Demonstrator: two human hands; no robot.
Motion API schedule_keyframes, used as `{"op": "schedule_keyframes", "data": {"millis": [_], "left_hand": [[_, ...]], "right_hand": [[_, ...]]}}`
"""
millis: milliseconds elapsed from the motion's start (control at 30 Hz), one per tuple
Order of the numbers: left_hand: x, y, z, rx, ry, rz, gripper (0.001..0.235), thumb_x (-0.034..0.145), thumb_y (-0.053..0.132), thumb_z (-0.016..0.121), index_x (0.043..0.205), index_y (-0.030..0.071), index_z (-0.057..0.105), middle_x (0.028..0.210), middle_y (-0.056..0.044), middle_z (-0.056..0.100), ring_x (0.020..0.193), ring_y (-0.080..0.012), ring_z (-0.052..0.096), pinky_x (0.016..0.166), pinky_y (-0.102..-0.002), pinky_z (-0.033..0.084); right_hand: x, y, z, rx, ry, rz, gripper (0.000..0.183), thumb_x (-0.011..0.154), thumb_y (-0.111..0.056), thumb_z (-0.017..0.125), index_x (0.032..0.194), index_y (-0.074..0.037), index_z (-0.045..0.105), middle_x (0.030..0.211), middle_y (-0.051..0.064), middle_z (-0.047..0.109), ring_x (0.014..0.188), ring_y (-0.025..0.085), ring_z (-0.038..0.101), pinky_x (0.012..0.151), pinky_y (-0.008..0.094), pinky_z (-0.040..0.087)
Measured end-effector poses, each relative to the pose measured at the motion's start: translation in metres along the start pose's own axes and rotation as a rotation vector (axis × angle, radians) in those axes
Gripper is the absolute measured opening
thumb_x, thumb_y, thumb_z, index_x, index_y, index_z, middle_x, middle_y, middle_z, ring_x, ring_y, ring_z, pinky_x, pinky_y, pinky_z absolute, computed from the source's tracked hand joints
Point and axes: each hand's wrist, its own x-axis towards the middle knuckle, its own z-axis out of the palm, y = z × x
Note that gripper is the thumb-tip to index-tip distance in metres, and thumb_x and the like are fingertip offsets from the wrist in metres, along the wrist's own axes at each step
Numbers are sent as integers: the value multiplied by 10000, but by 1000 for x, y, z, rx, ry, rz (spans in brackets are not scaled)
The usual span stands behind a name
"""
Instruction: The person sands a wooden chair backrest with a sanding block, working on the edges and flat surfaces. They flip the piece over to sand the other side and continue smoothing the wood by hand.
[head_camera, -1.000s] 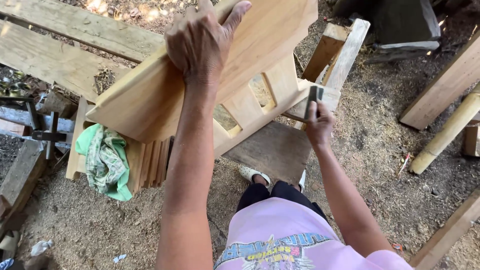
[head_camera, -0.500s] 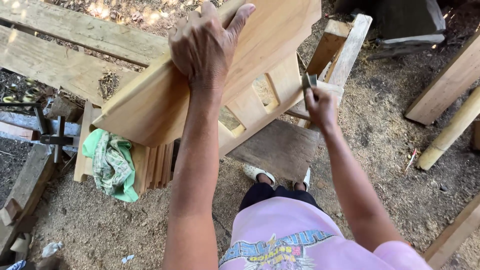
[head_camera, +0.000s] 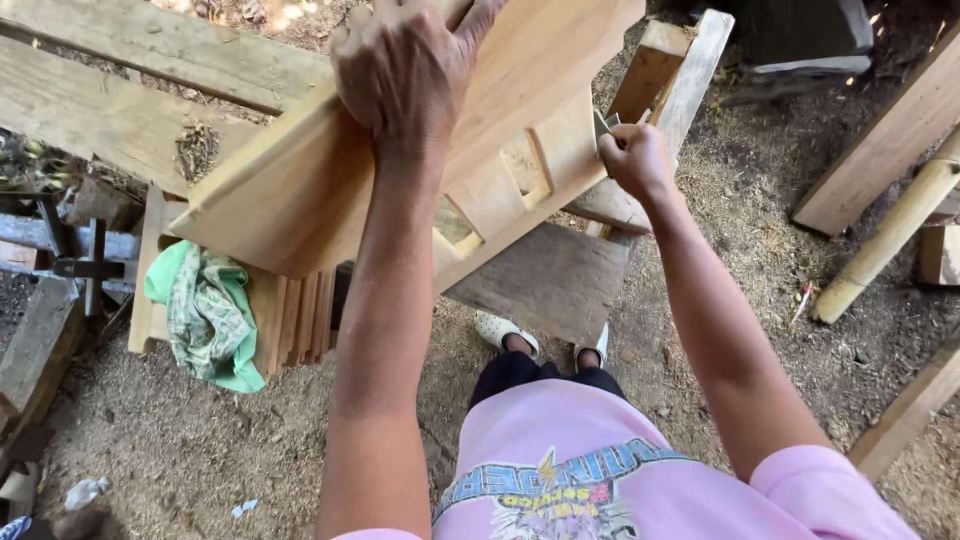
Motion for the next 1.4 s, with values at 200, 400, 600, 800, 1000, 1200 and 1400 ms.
{"op": "schedule_keyframes", "data": {"millis": [200, 400, 600, 800, 1000, 1200, 1400], "left_hand": [[-2, 0, 4, -2, -19, -32, 725, 893, 842, 521, 731, 146, 644, 586, -64, 636, 529, -227, 642, 495, -417, 507], [-4, 3, -1, 17, 24, 0, 724, 936, 841, 501, 765, 148, 626, 614, -44, 622, 543, -219, 618, 514, -404, 506], [-6, 5, -2, -26, 19, -20, 721, 918, 838, 515, 724, 150, 608, 583, -34, 610, 544, -202, 616, 512, -390, 500], [-8, 4, -4, -36, 1, 1, 745, 937, 851, 504, 744, 141, 621, 594, -40, 607, 555, -190, 619, 508, -367, 496], [-10, 8, -1, -81, -26, -21, 747, 915, 840, 516, 776, 119, 656, 549, -24, 598, 498, -172, 601, 519, -394, 509], [-2, 0, -1, -92, -3, -22, 721, 917, 827, 518, 750, 140, 656, 579, -28, 623, 514, -191, 619, 508, -382, 500], [-13, 1, 21, -107, -180, -45, 733, 907, 861, 503, 545, 225, 542, 471, 47, 471, 388, -124, 418, 380, -355, 333]], "right_hand": [[-29, -23, -13, 66, -4, 16, 203, 985, -193, 626, 948, -55, 771, 647, 69, 687, 484, 106, 545, 423, 339, 439], [17, -8, -3, -133, 69, -211, 237, 958, -112, 624, 812, 4, 770, 672, 126, 680, 530, 118, 601, 568, 334, 516], [-27, -9, -7, -93, 104, -264, 233, 988, -150, 639, 847, -15, 765, 654, 121, 689, 530, 130, 583, 511, 368, 500], [18, -14, -16, -281, -106, -95, 328, 1054, -109, 587, 789, -19, 757, 680, 118, 700, 492, 165, 550, 486, 314, 471], [-23, 6, -12, -221, 62, -432, 205, 1023, -134, 638, 887, -31, 752, 722, 115, 704, 531, 140, 584, 478, 319, 473], [-17, 25, 6, -325, 112, -315, 253, 1115, -132, 605, 939, -21, 748, 671, 110, 669, 463, 180, 547, 391, 337, 421], [-16, 30, 15, -185, 162, -244, 311, 1140, -166, 590, 901, -15, 719, 676, 71, 642, 494, 156, 497, 432, 332, 393]]}}
